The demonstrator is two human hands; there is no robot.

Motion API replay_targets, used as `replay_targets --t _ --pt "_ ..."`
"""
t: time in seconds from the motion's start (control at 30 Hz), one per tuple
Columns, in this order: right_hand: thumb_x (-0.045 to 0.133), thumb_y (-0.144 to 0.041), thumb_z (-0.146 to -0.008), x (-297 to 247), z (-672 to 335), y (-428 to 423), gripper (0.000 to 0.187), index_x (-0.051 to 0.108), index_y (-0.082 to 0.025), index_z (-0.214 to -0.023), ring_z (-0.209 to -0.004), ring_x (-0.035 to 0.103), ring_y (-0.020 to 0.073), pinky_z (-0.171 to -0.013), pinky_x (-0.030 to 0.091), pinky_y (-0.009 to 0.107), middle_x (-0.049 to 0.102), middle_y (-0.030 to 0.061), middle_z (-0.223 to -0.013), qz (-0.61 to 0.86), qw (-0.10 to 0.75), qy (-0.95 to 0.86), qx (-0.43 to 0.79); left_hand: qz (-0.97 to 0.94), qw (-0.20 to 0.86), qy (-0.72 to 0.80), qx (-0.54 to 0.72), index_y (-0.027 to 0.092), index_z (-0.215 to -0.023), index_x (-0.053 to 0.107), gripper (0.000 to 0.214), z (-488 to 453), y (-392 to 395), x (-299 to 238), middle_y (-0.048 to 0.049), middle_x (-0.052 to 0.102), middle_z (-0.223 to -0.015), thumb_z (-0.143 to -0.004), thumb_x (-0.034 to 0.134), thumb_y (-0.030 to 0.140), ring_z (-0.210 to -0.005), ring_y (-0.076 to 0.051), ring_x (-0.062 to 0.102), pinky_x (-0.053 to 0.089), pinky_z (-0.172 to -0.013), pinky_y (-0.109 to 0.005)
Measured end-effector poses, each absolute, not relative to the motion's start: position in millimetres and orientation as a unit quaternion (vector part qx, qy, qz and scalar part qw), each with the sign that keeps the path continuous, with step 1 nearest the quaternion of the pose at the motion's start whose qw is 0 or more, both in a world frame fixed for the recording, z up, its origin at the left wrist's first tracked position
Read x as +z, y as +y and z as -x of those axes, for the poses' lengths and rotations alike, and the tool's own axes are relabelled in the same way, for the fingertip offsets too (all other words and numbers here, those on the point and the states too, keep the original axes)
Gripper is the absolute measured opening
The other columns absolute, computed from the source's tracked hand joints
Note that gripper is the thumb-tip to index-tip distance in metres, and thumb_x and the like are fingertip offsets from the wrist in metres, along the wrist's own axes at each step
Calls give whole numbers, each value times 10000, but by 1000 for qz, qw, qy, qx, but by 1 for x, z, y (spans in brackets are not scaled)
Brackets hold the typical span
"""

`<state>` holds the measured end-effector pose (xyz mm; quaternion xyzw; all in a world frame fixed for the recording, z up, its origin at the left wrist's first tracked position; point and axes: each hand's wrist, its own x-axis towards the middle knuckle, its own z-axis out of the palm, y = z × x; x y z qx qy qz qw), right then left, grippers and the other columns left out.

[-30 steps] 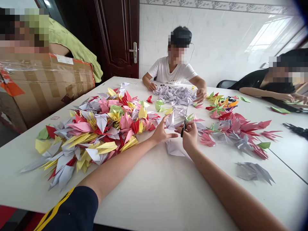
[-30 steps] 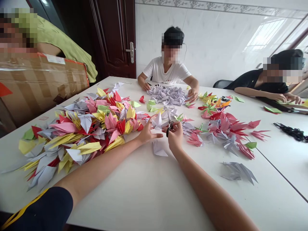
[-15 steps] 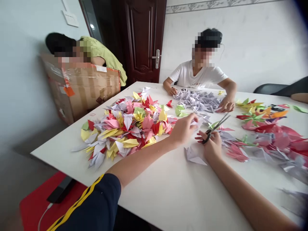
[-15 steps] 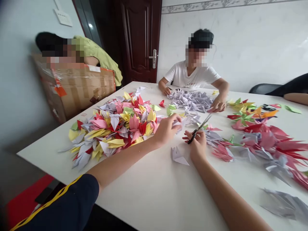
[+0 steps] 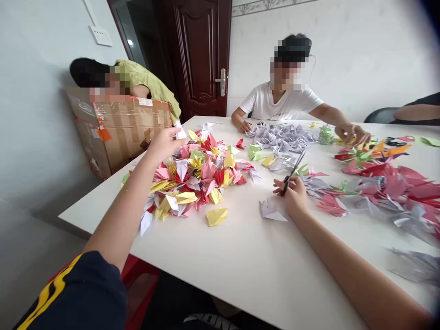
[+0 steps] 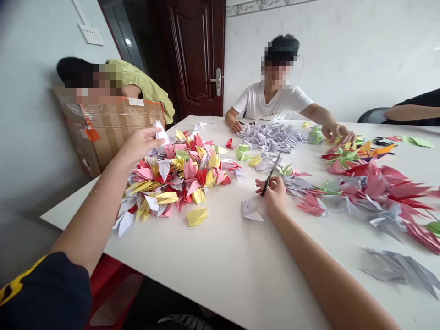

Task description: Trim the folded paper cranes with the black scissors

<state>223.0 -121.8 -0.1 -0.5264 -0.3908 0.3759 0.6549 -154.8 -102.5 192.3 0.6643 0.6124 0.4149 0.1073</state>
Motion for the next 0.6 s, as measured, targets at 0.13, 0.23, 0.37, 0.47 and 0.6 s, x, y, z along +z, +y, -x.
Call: replay_targets --t 0.13,0.23,0.37,0.47,0.6 --pt "868 -374 -590 1 -223 -120 452 483 -229 -778 -496 623 126 -454 433 222 689 -45 -663 520 656 -393 380 -669 146 621 381 180 -1101 717 455 172 -91 179 -114 704 -1214 -707 803 389 -1188 -308 623 460 -1078 -453" --pt "863 -381 -591 2 -223 -120 451 481 -229 -777 -487 616 125 -453 426 224 690 -43 -665 526 653 -390 381 -685 18 590 426 232 -1157 695 431 144 -111 183 -83 575 -1412 -748 761 353 -1383 -330 462 347 -1184 -504" --pt "857 -391 -597 3 -222 -120 452 477 -226 -777 -479 602 119 -459 420 227 691 -38 -678 523 652 -396 380 -796 46 465 385 240 -1231 646 340 67 -160 161 -69 560 -1406 -905 582 309 -1380 -282 465 353 -1184 -509" --pt "849 -393 -607 4 -222 -121 437 481 -223 -772 -487 598 119 -467 417 228 684 -39 -669 523 654 -401 371 -890 172 338 253 267 -1248 634 348 12 -190 110 -66 605 -1332 -901 626 288 -1273 -241 560 429 -1139 -405" --pt "847 -389 -596 5 -221 -122 444 473 -225 -769 -482 584 117 -468 410 229 675 -47 -657 519 655 -406 370 -897 192 346 197 244 -1294 598 453 -27 -207 39 -117 554 -1354 -850 686 240 -1227 -269 577 505 -1045 -405"
